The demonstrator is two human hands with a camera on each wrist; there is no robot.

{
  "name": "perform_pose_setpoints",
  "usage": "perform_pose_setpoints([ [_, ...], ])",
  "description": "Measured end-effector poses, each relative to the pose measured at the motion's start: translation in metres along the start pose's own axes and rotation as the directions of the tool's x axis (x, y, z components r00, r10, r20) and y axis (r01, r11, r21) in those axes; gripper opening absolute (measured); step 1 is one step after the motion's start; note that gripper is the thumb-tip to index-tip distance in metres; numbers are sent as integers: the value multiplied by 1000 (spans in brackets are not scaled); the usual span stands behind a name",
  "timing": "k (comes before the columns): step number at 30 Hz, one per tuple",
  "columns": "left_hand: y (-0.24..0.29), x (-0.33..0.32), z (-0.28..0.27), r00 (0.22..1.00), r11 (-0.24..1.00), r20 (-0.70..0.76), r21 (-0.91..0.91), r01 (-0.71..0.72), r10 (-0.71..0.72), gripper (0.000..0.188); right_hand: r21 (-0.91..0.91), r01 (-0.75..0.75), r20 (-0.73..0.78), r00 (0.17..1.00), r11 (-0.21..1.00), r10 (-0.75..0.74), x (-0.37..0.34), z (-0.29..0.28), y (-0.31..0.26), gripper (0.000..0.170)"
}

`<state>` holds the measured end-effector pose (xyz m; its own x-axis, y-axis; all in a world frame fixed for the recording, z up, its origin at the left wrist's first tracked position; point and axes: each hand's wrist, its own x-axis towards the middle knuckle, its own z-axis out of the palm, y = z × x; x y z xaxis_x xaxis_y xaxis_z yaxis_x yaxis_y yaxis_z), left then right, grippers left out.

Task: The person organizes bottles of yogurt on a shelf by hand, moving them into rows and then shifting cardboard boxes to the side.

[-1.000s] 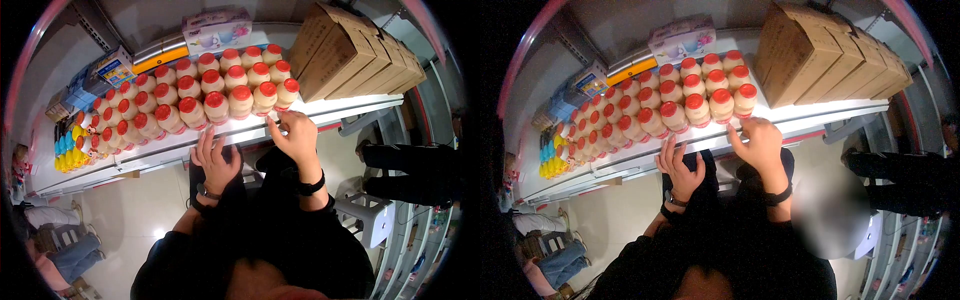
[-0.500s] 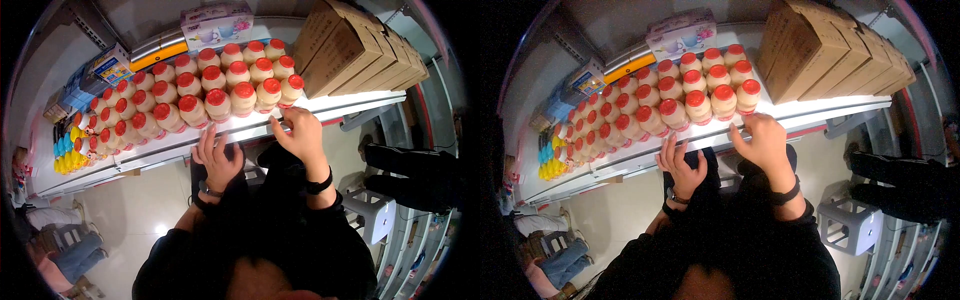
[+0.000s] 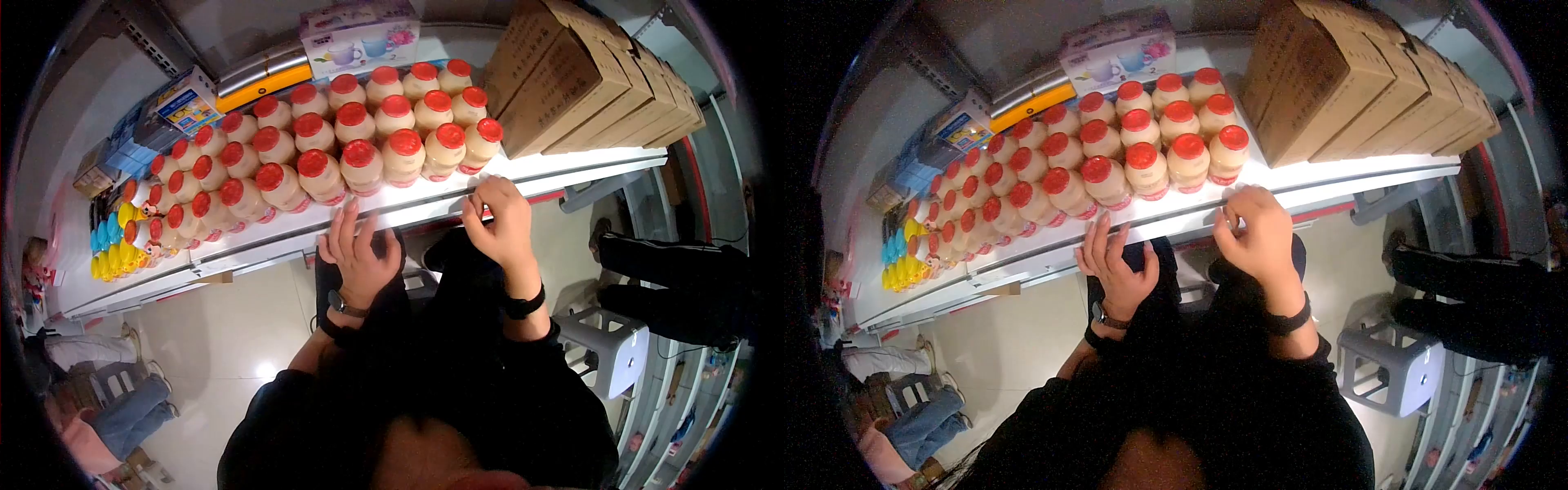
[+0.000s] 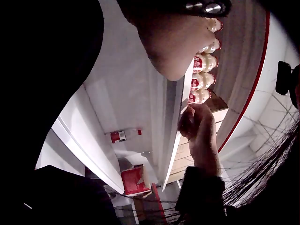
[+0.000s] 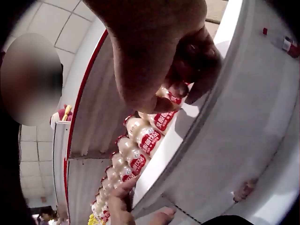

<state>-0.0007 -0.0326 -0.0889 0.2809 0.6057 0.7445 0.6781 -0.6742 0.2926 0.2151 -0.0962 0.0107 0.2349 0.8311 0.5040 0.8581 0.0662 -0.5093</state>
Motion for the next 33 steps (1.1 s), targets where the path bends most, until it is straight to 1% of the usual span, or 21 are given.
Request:
perform_pose_setpoints([
  [3, -1, 0, -1, 1000, 1000, 10, -4, 5, -5, 60, 147, -55, -1, 998, 988, 56, -17, -1, 2, 16],
  [4, 1, 1, -3, 1000, 1000, 23, -10, 18, -17, 60, 135, 16, -8, 1000, 991, -15, -23, -1, 9, 16],
  [7, 10, 4, -10, 996, 995, 58, -61, 75, -71, 61, 116, 19, -98, 995, 993, -7, -36, -2, 10, 14],
  [8, 12, 5, -12, 994, 992, 67, -85, 96, -90, 61, 121, 8, -75, 997, 993, 1, -38, -5, 12, 13],
  [11, 15, 8, -16, 989, 985, 83, -114, 131, -122, 59, 131, -49, -181, 981, 990, 73, -40, -9, 11, 13],
  [12, 15, 8, -18, 990, 982, 74, -141, 126, -117, 58, 29, -10, -187, 982, 1000, 16, -40, -12, 13, 12],
  [15, 11, 11, -26, 994, 971, 39, -215, 105, -99, 55, -136, 45, -277, 957, 990, -82, -33, -13, 5, 18],
  [17, 10, 12, -29, 997, 963, 1, -259, 77, -80, 54, -112, 76, -317, 942, 991, -108, -22, -11, 0, 28],
  [18, 9, 12, -31, 997, 962, 6, -264, 75, -76, 53, -102, 90, -338, 934, 991, -120, -17, -11, -1, 32],
  [21, 6, 10, -35, 998, 956, 19, -283, 70, -68, 52, -43, 127, -353, 926, 991, -134, -4, -9, 2, 40],
  [22, 4, 8, -35, 998, 954, 22, -290, 70, -67, 51, -62, 115, -350, 928, 991, -130, -3, -9, 5, 40],
  [25, 4, 10, -37, 996, 949, 29, -302, 86, -82, 51, -100, 50, -455, 886, 994, -90, 1, -14, 8, 40],
  [26, 4, 11, -39, 996, 947, 32, -306, 93, -88, 51, -83, 23, -488, 871, 996, -61, 0, -17, 10, 39],
  [29, 8, 15, -41, 994, 952, 33, -288, 108, -103, 51, -160, -3, -609, 787, 987, -96, 4, -30, 18, 45],
  [30, 8, 15, -40, 995, 956, 28, -276, 103, -99, 50, -228, 2, -624, 767, 974, -148, 6, -37, 22, 50],
  [31, 8, 14, -39, 995, 959, 24, -264, 98, -95, 50, -225, 29, -658, 733, 974, -174, 13, -45, 24, 55],
  [33, 7, 12, -37, 996, 964, 17, -251, 88, -86, 50, -350, -28, -632, 745, 936, -214, 26, -68, 22, 63],
])
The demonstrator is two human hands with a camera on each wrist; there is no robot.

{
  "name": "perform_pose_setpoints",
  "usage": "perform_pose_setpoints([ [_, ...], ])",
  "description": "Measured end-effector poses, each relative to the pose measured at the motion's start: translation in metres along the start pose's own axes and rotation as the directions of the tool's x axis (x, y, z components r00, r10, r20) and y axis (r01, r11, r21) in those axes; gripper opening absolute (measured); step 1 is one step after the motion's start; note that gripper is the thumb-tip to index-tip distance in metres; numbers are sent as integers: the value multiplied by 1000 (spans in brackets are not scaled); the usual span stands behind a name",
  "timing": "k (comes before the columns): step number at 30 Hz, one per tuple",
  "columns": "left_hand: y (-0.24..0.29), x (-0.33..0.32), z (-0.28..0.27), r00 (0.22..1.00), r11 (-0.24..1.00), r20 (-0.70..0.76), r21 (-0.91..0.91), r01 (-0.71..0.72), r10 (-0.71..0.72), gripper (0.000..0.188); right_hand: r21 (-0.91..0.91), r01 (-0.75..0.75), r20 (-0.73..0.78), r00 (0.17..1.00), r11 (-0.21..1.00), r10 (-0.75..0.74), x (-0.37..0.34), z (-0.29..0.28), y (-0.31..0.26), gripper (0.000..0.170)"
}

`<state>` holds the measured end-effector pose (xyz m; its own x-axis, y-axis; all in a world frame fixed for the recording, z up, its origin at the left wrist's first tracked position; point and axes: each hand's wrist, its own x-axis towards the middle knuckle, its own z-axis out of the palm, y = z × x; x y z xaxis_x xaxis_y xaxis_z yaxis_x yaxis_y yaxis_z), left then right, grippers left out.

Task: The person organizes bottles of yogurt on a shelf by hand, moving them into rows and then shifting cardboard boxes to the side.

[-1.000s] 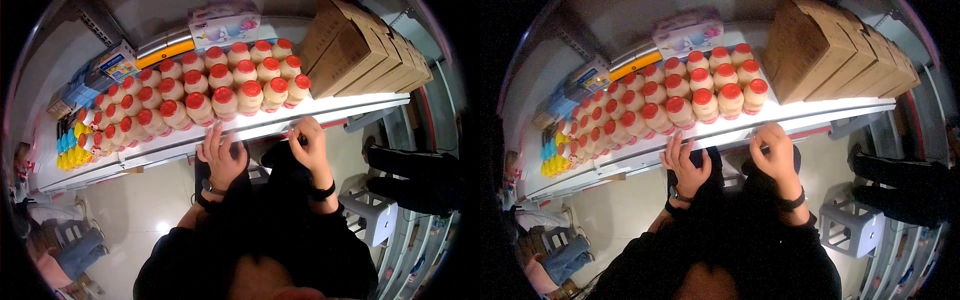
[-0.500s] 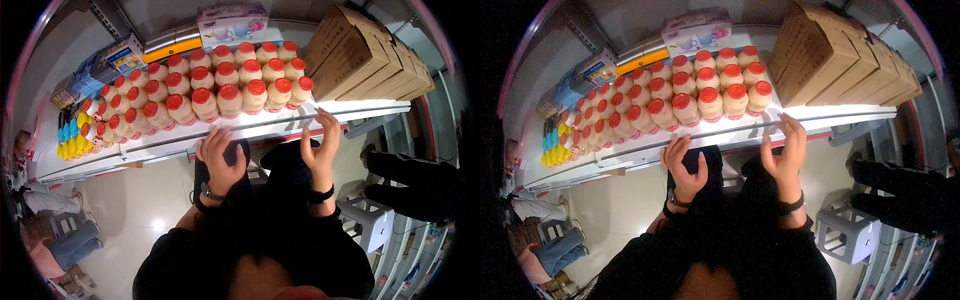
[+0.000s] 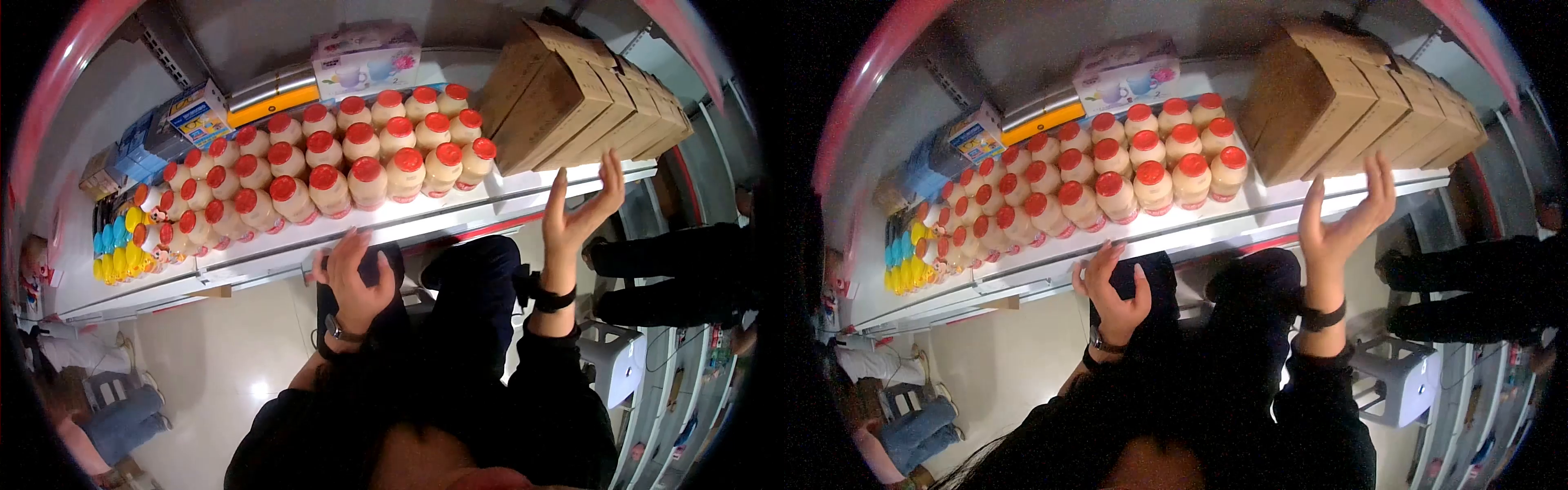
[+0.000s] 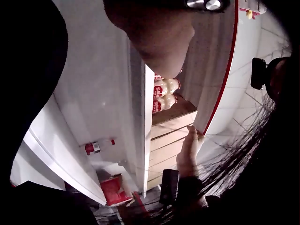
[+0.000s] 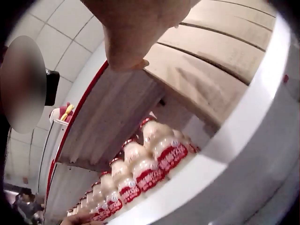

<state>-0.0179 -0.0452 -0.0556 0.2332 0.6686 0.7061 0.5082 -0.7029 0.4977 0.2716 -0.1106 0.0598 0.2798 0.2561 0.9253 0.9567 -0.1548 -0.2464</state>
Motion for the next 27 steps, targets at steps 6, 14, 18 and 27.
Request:
perform_pose_setpoints([
  [6, 0, -1, 1, 1000, 1000, -20, -2, -9, 9, 48, -130, 130, 95, 988, 983, -118, 61, 12, 5, 73],
  [14, -1, -2, 3, 999, 1000, -32, 18, -25, 25, 48, -160, 174, 103, 982, 972, -159, 66, 15, -3, 69],
  [18, -1, -3, 4, 998, 998, -35, 36, -43, 44, 48, -165, 171, 73, 984, 971, -161, 57, 13, -7, 76],
  [27, -2, -2, 6, 997, 997, -53, 52, -61, 63, 45, 114, 158, 8, 987, 981, -160, 45, 22, 2, 80],
])
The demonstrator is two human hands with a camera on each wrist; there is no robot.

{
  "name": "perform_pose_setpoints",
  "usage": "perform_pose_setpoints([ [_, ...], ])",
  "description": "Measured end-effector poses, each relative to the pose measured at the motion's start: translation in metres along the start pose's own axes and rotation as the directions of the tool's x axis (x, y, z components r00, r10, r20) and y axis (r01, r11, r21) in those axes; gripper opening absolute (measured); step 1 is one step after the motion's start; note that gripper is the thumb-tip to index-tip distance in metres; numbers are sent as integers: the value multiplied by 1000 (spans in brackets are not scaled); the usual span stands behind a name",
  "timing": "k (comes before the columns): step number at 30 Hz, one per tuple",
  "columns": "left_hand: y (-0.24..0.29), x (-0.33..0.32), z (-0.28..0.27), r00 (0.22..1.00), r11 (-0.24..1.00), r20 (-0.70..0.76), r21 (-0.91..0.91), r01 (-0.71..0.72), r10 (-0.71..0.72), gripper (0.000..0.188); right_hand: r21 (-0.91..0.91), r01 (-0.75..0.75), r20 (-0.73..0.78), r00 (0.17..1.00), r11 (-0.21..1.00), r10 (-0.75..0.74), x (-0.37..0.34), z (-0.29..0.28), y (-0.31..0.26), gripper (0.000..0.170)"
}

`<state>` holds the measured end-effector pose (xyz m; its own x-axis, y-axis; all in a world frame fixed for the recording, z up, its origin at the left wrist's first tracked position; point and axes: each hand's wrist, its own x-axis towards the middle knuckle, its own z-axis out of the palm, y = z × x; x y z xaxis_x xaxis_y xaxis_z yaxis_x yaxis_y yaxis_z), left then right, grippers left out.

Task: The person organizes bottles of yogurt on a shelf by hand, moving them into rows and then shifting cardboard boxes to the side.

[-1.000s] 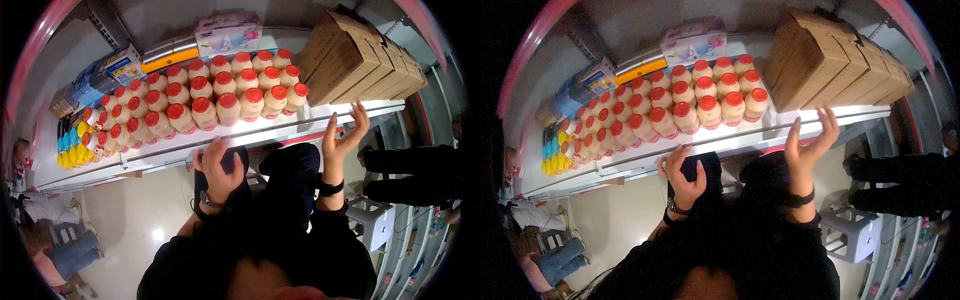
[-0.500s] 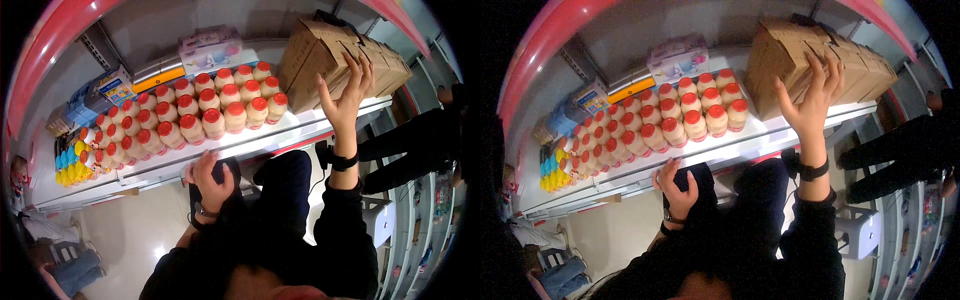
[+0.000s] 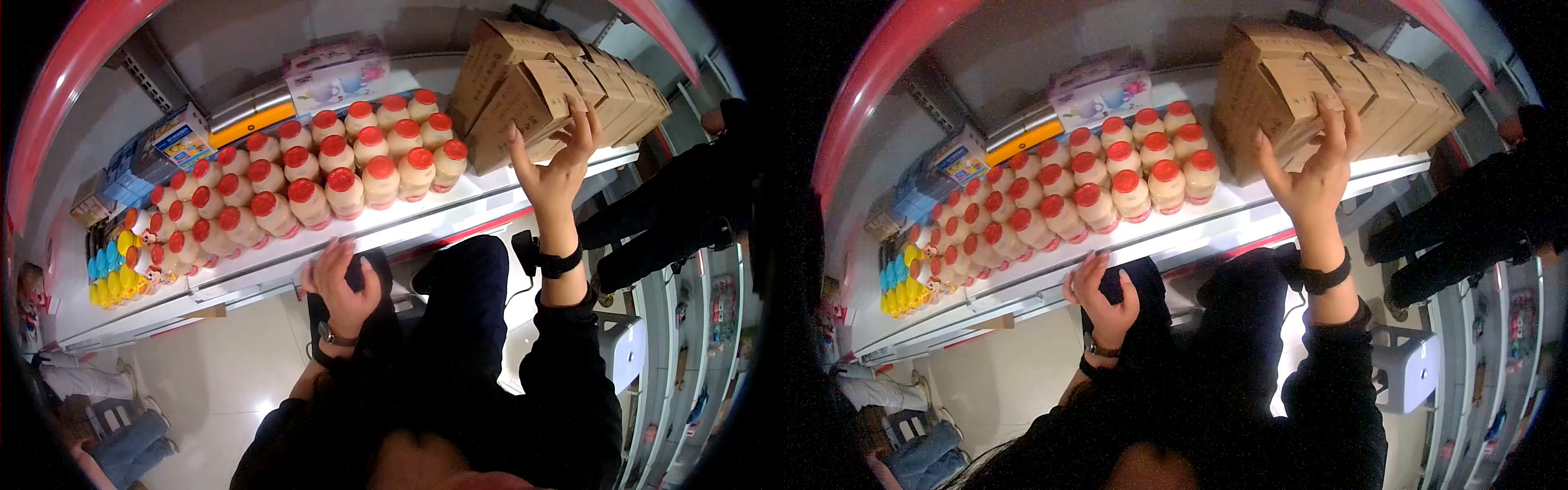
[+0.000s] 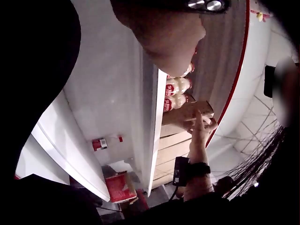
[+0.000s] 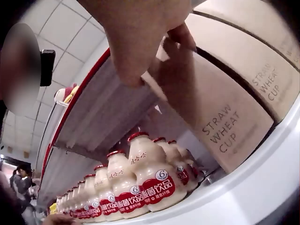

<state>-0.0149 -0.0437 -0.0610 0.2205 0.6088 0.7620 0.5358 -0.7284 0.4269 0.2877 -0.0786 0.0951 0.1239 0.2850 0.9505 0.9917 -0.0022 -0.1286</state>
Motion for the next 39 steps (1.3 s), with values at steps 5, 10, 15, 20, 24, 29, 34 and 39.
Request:
perform_pose_setpoints([
  [5, -5, -3, 4, 1000, 1000, -16, -17, -5, 5, 45, -32, 16, 33, 999, 999, -15, 3, -1, 3, 80],
  [10, -5, -3, 5, 1000, 999, -16, -49, -10, 9, 46, -41, -25, 25, 999, 999, 26, 7, 0, -5, 76],
  [15, 1, 0, 2, 1000, 996, 8, -87, 14, -13, 49, -12, -63, 22, 998, 998, 64, 11, 5, -10, 76],
  [20, 2, -1, 1, 999, 997, 37, -72, 9, -7, 48, -47, -92, 68, 993, 995, 95, 17, 7, -21, 75],
  [24, 1, -1, 1, 999, 998, 47, -60, -3, 5, 49, -33, -58, 30, 998, 998, 59, 15, 15, -18, 75],
  [29, -2, 0, -7, 997, 975, 78, -221, 1, 17, 59, -75, -75, 63, 995, 994, 80, 19, 15, -25, 76],
  [34, -1, 2, -9, 997, 927, 78, -374, 31, -2, 57, -75, -56, 50, 997, 996, 60, 19, 16, -25, 78],
  [39, -3, 2, -10, 996, 928, 92, -371, 40, -6, 51, -83, -83, 50, 995, 993, 87, 17, 16, -23, 76],
])
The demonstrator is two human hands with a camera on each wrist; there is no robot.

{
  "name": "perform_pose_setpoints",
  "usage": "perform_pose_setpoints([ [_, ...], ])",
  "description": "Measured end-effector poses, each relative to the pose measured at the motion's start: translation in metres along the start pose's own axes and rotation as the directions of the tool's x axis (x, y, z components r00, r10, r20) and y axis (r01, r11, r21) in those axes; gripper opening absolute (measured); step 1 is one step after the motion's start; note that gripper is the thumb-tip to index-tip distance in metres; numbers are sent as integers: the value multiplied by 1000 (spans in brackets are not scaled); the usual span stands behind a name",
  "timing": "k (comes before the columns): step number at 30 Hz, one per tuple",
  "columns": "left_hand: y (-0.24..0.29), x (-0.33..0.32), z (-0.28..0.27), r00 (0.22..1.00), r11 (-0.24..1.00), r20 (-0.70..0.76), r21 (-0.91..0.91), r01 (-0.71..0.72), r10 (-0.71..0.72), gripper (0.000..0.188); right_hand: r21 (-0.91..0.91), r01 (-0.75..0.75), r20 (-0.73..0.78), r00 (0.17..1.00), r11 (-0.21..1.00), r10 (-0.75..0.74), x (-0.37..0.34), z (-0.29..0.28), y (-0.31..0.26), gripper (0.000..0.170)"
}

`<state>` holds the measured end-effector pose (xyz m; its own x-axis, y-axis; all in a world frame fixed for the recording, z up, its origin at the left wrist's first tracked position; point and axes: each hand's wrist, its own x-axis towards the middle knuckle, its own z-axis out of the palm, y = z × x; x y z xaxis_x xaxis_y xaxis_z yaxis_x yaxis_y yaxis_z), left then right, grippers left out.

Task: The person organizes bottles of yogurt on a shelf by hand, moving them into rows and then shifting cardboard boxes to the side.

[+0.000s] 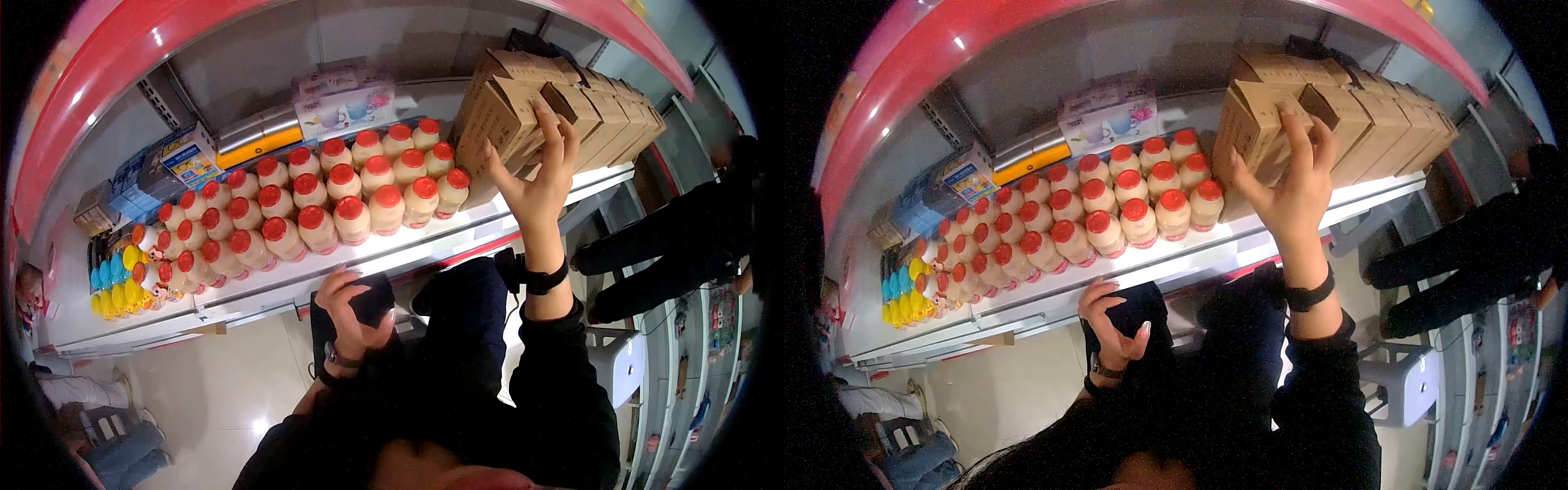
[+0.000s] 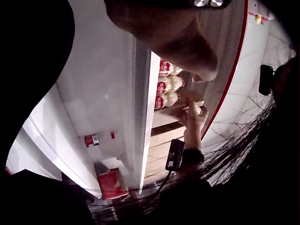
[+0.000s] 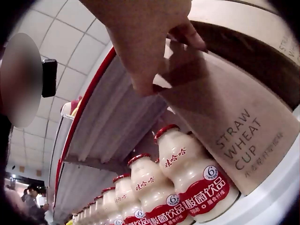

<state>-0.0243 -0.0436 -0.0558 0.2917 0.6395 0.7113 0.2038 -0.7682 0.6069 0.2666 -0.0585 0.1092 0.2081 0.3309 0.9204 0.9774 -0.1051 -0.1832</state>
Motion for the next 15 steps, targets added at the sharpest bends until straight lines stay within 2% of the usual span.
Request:
perform_pose_setpoints([
  [3, 0, 1, -1, 1000, 1000, -3, 0, -10, 10, 49, 5, -17, 10, 1000, 1000, 17, 1, -2, -4, 75],
  [6, 0, 1, -1, 1000, 1000, 2, 12, -2, 2, 48, -1, 34, -14, 999, 999, -34, 0, -1, 0, 76],
  [15, 1, 3, -2, 1000, 1000, 5, 21, -20, 20, 48, 90, -38, 129, 991, 995, 26, 6, -21, -13, 79],
])
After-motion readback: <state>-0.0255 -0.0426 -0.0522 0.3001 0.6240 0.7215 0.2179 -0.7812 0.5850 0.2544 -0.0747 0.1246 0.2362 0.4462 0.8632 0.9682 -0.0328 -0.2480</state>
